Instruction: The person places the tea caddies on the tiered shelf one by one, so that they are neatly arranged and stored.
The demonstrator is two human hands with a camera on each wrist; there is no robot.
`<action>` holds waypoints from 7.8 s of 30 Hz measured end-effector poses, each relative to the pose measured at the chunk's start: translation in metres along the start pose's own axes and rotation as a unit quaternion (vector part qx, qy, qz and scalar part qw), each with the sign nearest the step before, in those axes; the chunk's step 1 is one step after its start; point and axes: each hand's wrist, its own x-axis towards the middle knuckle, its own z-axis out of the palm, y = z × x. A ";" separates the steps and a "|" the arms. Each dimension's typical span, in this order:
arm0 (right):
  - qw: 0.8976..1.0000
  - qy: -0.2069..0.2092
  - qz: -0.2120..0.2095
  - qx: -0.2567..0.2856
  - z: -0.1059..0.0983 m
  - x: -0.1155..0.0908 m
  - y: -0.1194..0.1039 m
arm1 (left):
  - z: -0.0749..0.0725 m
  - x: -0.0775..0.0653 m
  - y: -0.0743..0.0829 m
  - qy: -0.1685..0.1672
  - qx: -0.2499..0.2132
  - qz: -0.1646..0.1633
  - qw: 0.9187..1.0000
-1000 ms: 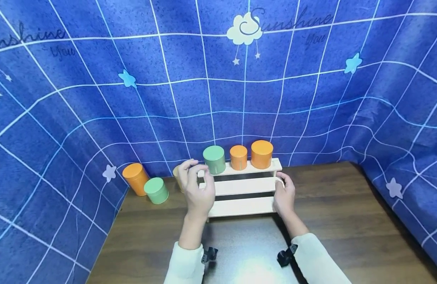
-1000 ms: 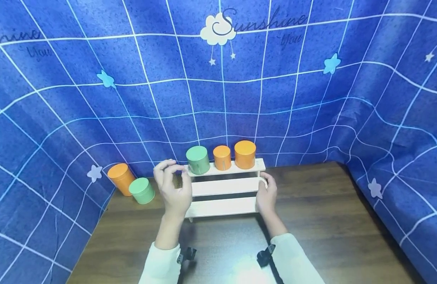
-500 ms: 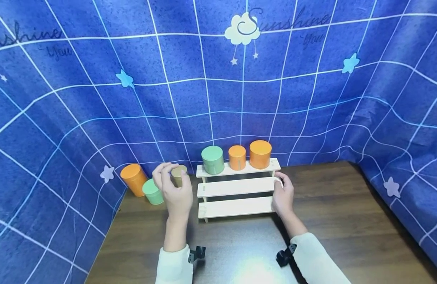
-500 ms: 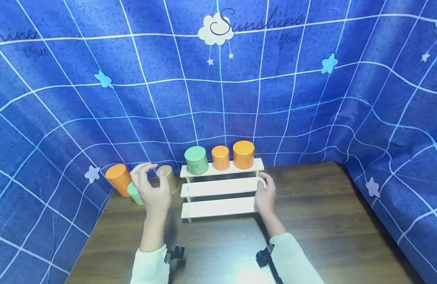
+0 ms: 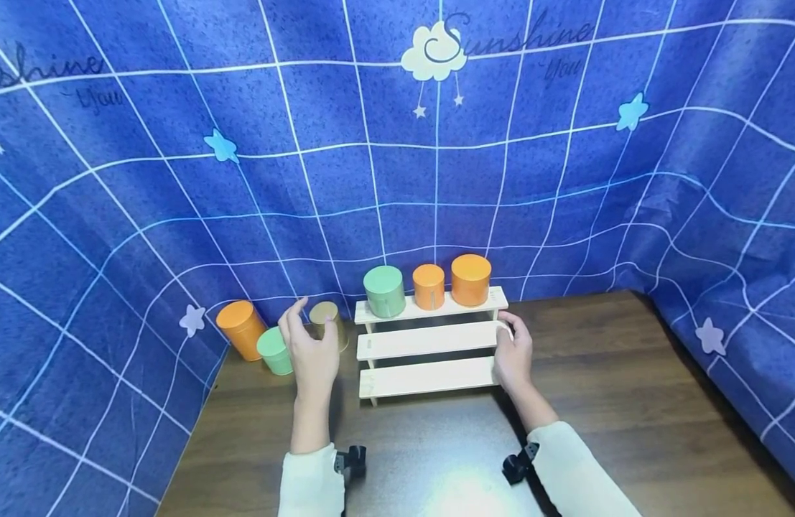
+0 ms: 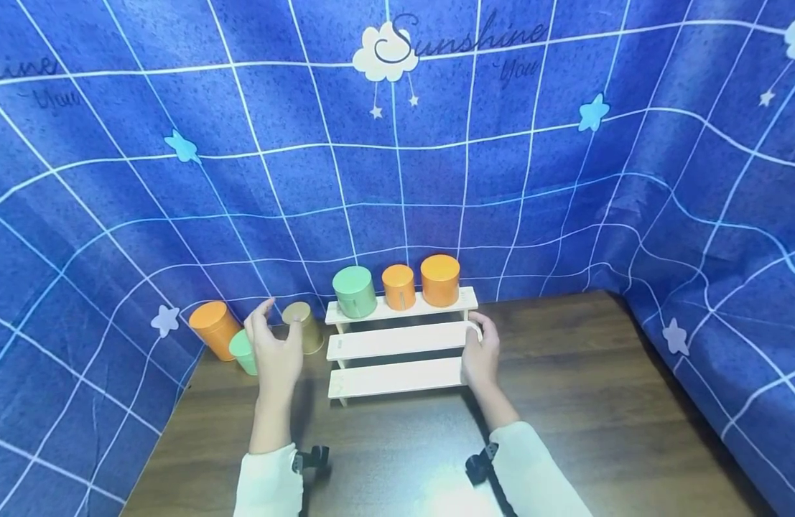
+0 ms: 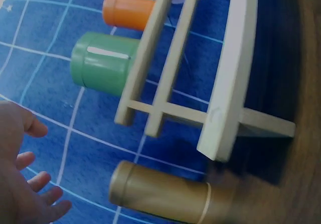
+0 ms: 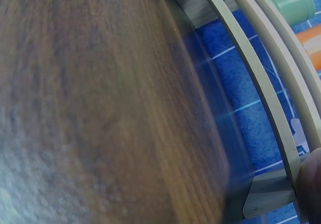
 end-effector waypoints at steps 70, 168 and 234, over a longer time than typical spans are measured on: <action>1.000 0.000 -0.001 -0.013 0.000 -0.003 -0.002 | -0.021 0.013 -0.028 -0.135 -0.007 -0.137 0.981; 1.000 -0.004 -0.007 -0.031 0.003 -0.022 -0.038 | 0.023 -0.024 0.023 -0.289 -0.018 -0.072 0.954; 0.999 -0.005 -0.005 -0.045 0.003 -0.023 -0.040 | -0.068 0.020 -0.051 -0.161 0.243 -0.107 0.951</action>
